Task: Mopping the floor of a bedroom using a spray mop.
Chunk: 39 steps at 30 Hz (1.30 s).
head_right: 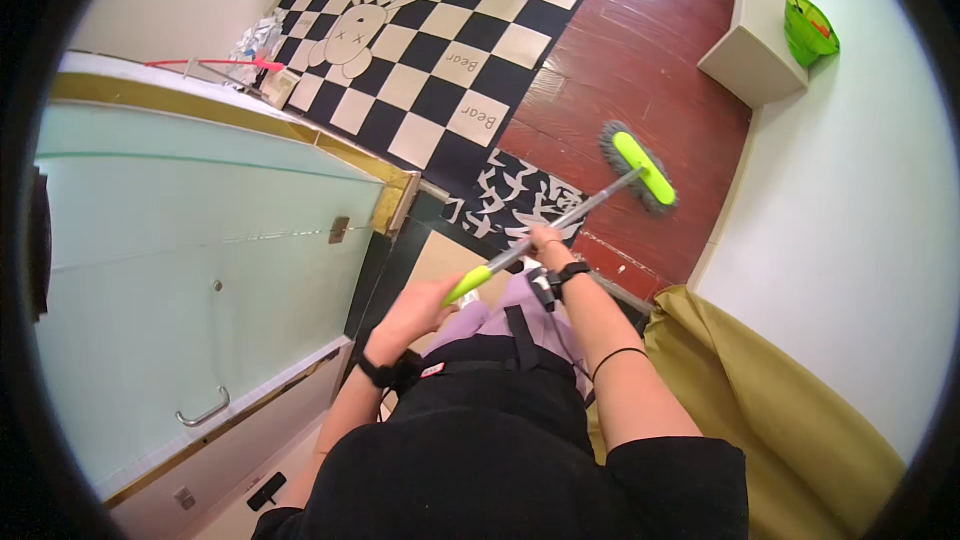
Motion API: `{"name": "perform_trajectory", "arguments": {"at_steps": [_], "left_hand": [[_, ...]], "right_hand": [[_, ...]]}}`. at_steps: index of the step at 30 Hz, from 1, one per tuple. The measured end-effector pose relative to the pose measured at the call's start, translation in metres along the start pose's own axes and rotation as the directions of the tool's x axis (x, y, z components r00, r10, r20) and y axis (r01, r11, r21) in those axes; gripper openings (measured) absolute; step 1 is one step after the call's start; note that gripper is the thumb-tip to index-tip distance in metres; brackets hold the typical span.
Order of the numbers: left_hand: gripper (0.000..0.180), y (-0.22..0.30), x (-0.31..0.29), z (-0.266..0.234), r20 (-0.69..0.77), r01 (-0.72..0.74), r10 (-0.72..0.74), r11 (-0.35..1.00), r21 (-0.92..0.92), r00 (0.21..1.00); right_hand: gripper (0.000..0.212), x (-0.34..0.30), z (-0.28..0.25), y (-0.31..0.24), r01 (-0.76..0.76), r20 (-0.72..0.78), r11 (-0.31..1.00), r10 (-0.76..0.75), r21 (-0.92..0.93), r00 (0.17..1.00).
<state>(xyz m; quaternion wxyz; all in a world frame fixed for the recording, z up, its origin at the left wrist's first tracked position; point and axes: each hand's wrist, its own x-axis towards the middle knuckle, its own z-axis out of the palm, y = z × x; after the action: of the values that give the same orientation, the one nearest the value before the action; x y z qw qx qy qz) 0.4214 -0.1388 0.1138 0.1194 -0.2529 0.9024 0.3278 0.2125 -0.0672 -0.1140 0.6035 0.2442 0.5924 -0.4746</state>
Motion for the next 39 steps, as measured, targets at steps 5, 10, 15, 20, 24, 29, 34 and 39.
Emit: {"name": "perform_trajectory", "arguments": {"at_steps": [5, 10, 15, 20, 24, 29, 34, 39], "left_hand": [[0.050, 0.047, 0.063, 0.016, 0.185, -0.153, 0.137, 0.985, 0.078, 0.973], [0.047, 0.057, 0.068, -0.001, 0.159, -0.278, 0.250, 0.942, 0.189, 0.955], [0.043, 0.092, 0.045, -0.078, 0.220, -0.189, 0.128, 0.939, 0.288, 0.967], [0.042, 0.132, 0.033, -0.125, 0.240, -0.084, -0.029, 0.889, 0.449, 0.970], [0.042, 0.136, 0.051, -0.134, 0.170, -0.088, -0.004, 0.843, 0.531, 0.986], [0.036, 0.126, 0.101, -0.119, 0.192, -0.253, 0.186, 0.867, 0.430, 0.964], [0.033, 0.115, 0.152, -0.053, 0.177, -0.451, 0.416, 0.844, 0.290, 0.892], [0.013, 0.129, 0.215, -0.013, 0.246, -0.562, 0.509, 0.784, 0.262, 0.825]], "right_hand": [[0.011, -0.001, -0.102, -0.019, -0.043, -0.168, 0.999, 0.048, 0.033, 0.985], [0.012, -0.011, -0.113, 0.015, -0.133, 0.035, 0.911, 0.130, 0.390, 0.991], [0.016, -0.059, -0.087, 0.017, -0.366, 0.416, 0.876, 0.220, 0.315, 0.883], [0.027, -0.099, -0.062, -0.007, -0.379, 0.661, 0.906, 0.169, 0.188, 0.731], [0.022, -0.101, -0.048, -0.019, -0.206, 0.548, 0.933, 0.012, 0.295, 0.836], [0.017, -0.085, -0.066, -0.029, -0.036, 0.307, 0.870, -0.135, 0.492, 0.942], [0.013, -0.056, -0.131, -0.044, 0.084, 0.116, 0.839, -0.172, 0.537, 0.978], [0.013, -0.029, -0.194, -0.070, 0.090, -0.009, 0.856, -0.099, 0.510, 0.995]]}}
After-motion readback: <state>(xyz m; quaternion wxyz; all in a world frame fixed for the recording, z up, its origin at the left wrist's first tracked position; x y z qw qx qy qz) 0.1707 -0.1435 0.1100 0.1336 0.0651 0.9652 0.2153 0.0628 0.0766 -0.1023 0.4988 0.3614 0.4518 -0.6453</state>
